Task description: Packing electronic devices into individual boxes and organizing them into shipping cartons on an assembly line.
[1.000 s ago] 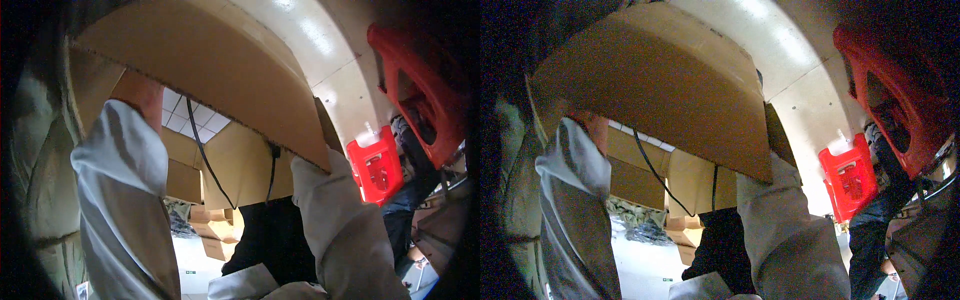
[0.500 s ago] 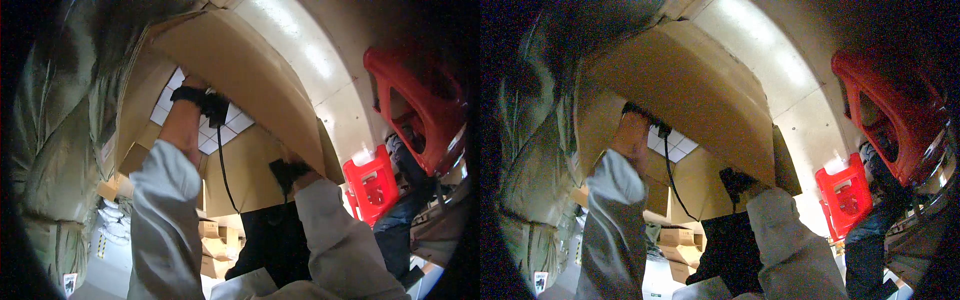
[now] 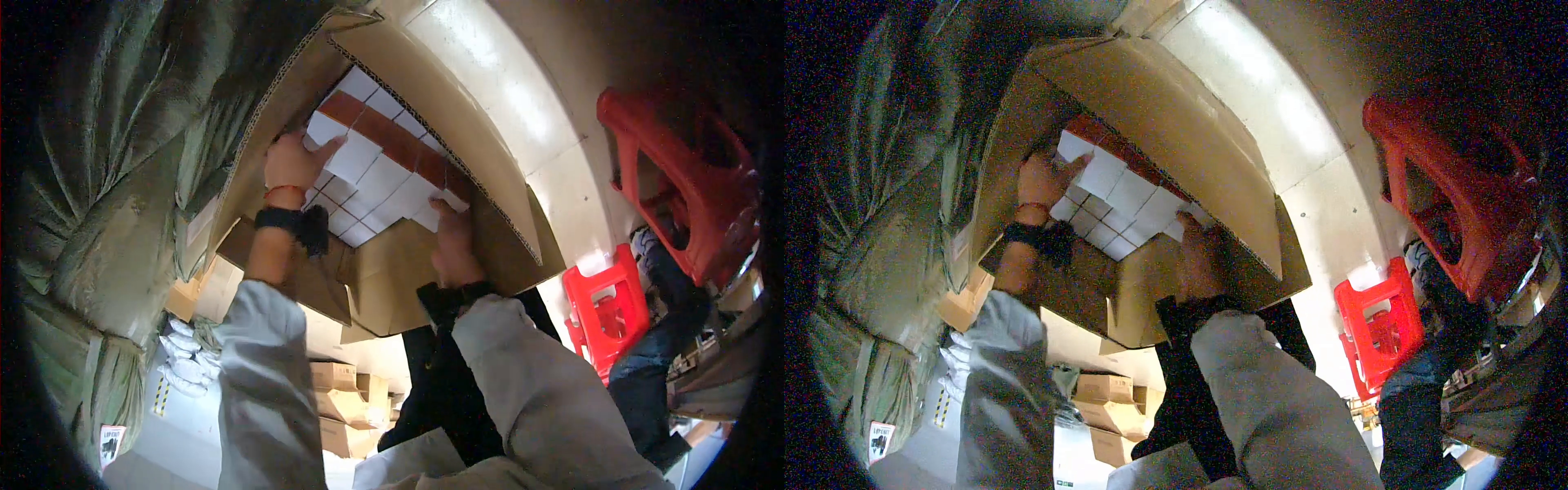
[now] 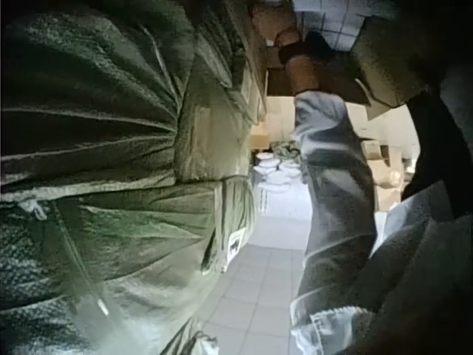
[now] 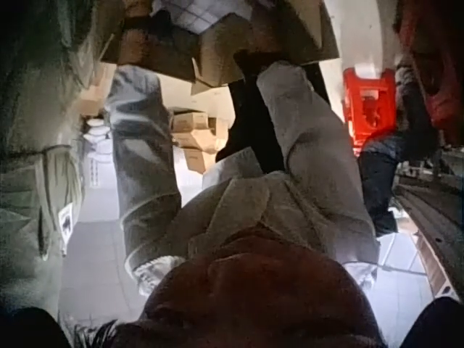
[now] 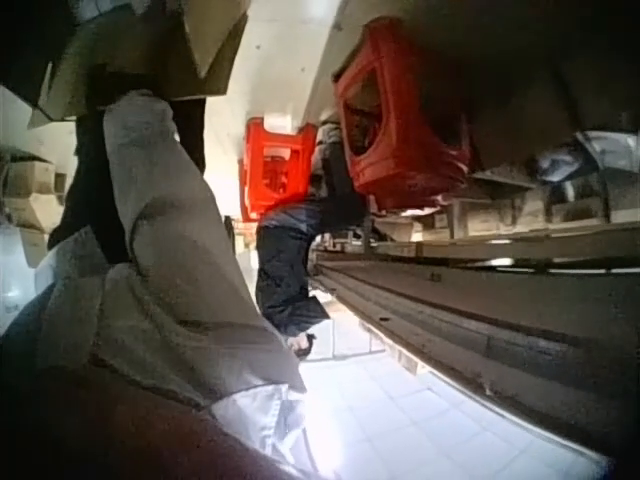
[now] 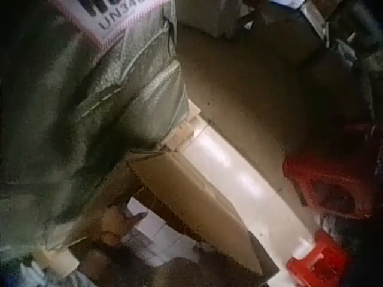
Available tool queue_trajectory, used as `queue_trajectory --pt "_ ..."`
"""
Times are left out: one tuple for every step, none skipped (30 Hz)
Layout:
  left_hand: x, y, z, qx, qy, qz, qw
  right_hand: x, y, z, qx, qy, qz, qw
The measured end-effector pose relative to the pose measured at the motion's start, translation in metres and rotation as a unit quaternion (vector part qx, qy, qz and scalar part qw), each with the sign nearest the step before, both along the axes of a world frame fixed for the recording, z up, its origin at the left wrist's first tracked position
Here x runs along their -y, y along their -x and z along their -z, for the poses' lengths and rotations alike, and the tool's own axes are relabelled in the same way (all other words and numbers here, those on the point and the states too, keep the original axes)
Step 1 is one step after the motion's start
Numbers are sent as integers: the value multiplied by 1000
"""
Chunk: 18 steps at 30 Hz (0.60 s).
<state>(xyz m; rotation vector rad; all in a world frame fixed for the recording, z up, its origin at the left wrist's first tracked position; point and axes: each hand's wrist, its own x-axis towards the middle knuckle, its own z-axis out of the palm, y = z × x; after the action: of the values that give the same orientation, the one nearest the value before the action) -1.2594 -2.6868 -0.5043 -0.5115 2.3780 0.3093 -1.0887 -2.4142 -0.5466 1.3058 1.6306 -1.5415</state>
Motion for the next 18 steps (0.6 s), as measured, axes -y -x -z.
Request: queue_trajectory --pt "-2 7 1 87 -66 0 994 -8 -5 16 -36 -26 -31 999" --pt "8 2 0 87 -64 0 994 -4 -6 16 -65 -39 -64 995" --pt "14 -2 1 81 -55 12 995 -2 -8 15 -65 -39 -63 995" --pt "20 -7 1 75 -46 24 996 -2 -9 14 -41 14 -16 999" --pt "30 -8 4 70 -44 26 996 1 -2 16 -21 70 31 997" --pt "39 -10 5 89 -45 59 993 3 3 16 -1 124 78 989" --pt "46 -11 7 108 -47 91 989 4 8 15 18 177 124 976" --pt "39 -8 11 100 -57 95 989 -4 14 18 34 219 168 960" --pt "31 -6 13 119 -97 103 983 -11 14 18 20 209 170 963" --pt "21 -3 16 137 -139 112 974 -18 14 19 13 209 141 968" --pt "32 -11 19 93 -209 59 972 -10 16 14 8 219 114 969" --pt "22 -17 26 6 -277 13 961 -13 17 12 2 215 84 973" --pt "9 -21 33 -82 -350 -31 933 -16 18 9 -10 205 54 977" --pt "10 -41 38 -72 -330 -121 933 -16 21 6 -30 183 28 982" --pt "-8 -38 37 -94 -204 -13 974 -24 16 9 -53 139 2 989" --pt "41 -64 33 -122 -165 -39 978 18 15 -4 -75 141 -25 987" --pt "70 -88 21 -97 -46 -47 993 42 12 -13 -87 121 -49 988" --pt "9 -61 22 -70 -189 -98 974 -5 14 -2 -90 33 -67 993"
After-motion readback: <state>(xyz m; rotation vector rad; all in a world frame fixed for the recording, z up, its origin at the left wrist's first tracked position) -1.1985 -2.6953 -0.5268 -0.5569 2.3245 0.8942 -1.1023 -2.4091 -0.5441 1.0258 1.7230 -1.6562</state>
